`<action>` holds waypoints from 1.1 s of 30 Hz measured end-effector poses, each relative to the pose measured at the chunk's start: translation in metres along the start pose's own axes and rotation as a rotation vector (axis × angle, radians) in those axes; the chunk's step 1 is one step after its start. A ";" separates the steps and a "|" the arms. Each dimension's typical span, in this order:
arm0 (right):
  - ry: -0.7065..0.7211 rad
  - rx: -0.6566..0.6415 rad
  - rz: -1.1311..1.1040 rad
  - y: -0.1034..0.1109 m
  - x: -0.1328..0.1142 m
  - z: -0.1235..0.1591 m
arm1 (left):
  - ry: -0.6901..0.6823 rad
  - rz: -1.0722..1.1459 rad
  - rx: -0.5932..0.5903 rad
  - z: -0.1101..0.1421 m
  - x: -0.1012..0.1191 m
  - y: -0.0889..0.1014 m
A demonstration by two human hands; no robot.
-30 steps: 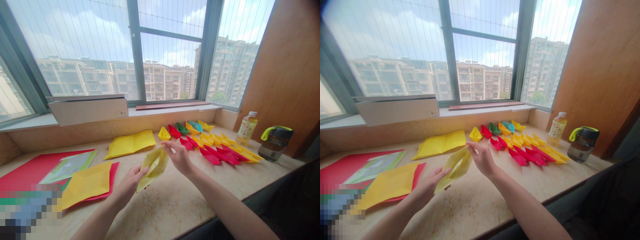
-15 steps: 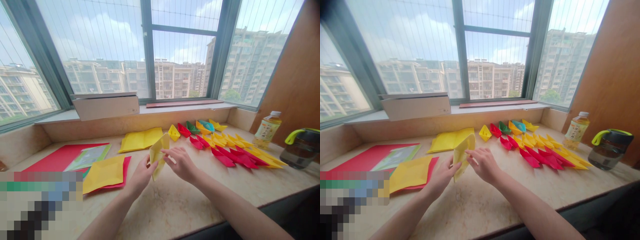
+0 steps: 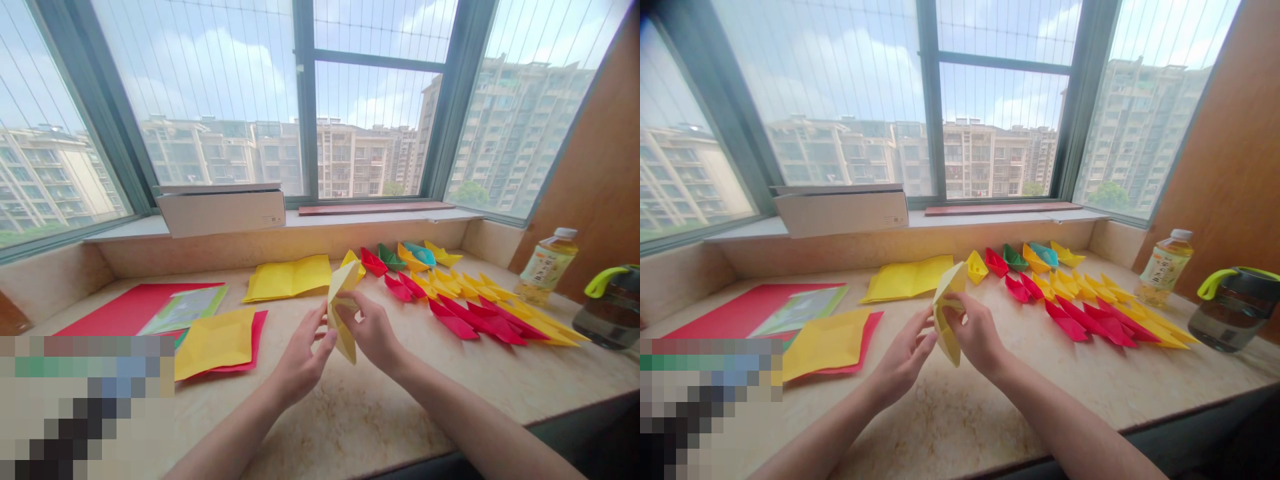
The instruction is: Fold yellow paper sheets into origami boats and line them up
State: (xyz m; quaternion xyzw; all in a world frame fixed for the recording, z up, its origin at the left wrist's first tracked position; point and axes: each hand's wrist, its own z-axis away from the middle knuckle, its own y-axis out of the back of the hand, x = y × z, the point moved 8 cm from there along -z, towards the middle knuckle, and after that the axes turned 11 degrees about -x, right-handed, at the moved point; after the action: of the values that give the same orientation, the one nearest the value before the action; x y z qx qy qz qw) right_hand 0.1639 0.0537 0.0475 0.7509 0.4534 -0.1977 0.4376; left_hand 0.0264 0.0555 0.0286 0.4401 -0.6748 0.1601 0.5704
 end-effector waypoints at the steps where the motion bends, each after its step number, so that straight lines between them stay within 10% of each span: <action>1: -0.027 0.009 -0.052 0.001 0.003 -0.001 | -0.010 0.038 0.009 0.000 0.000 0.000; 10: -0.173 -0.058 -0.494 -0.019 0.022 -0.001 | 0.063 0.105 0.219 -0.002 -0.002 0.025; 21: -0.250 -0.033 -0.472 -0.018 0.022 0.004 | 0.065 0.175 0.154 -0.002 -0.004 0.020; 33: -0.099 0.075 0.028 0.001 -0.006 0.010 | 0.018 0.108 0.177 0.001 -0.006 0.017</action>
State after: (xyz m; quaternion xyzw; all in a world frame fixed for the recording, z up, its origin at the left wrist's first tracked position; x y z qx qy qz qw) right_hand 0.1623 0.0423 0.0469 0.7625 0.4128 -0.2453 0.4337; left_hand 0.0124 0.0667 0.0272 0.4502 -0.6755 0.2535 0.5261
